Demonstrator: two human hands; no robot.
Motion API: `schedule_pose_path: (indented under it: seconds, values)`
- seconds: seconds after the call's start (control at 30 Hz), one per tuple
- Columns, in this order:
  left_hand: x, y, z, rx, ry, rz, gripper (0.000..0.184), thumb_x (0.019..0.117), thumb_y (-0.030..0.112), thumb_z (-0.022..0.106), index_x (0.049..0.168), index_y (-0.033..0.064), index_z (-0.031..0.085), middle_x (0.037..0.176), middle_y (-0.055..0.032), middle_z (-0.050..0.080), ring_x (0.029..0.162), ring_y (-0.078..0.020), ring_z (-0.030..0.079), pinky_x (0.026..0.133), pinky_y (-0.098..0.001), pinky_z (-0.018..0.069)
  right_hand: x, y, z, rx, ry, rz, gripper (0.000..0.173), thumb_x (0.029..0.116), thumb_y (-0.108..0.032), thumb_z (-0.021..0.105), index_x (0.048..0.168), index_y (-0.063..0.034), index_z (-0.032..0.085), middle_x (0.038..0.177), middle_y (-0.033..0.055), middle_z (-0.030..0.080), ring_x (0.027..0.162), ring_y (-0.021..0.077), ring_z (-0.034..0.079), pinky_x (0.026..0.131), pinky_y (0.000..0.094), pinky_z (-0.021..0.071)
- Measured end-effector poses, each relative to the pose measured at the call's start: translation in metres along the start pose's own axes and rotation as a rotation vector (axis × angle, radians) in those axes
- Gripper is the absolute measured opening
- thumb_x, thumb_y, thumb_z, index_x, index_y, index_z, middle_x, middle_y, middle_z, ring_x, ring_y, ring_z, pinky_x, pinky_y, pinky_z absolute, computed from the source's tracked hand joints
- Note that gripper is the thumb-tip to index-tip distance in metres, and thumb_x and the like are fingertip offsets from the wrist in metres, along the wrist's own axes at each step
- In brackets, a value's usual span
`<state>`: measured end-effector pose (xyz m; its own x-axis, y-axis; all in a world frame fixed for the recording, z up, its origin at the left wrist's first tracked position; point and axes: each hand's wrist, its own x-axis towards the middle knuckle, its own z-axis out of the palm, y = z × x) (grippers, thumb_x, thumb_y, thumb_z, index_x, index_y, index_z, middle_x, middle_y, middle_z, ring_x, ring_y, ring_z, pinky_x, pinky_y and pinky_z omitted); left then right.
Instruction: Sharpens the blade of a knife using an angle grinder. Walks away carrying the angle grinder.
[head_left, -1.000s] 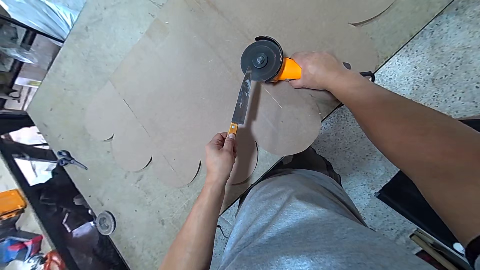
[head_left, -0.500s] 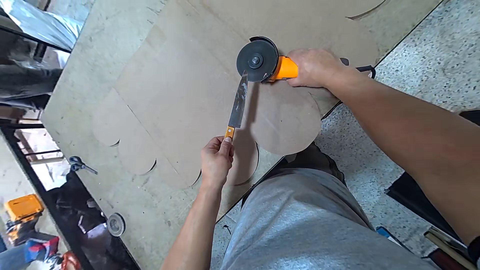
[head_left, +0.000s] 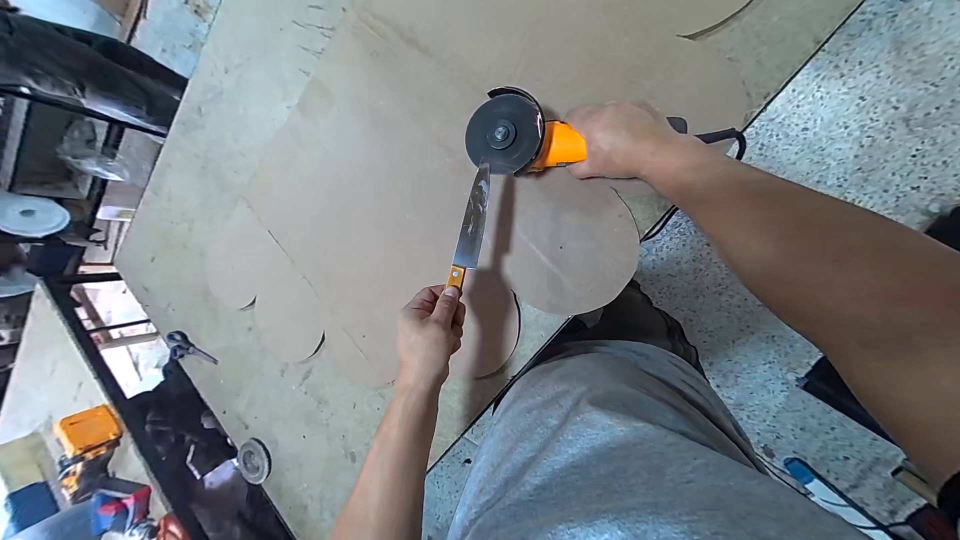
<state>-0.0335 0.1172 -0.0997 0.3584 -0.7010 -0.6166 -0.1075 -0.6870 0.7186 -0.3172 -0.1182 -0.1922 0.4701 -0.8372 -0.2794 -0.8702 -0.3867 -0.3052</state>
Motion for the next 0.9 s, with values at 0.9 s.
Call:
schedule_pose_path:
  seconds: [0.9]
  values:
    - [0.004,0.000,-0.011,-0.155,-0.100,-0.090,0.024,0.1102,0.018,0.047,0.108,0.0019,0.065,0.066,-0.0070,0.054,0.040,-0.0046,0.032,0.035,-0.0181,0.0269,-0.001,0.000,0.000,-0.002,0.001,-0.005,0.054,0.0850,-0.045,0.078,0.125,-0.0134,0.060,0.116,0.0117,0.069,0.103,0.0352,0.069,0.082,0.0606,0.0545]
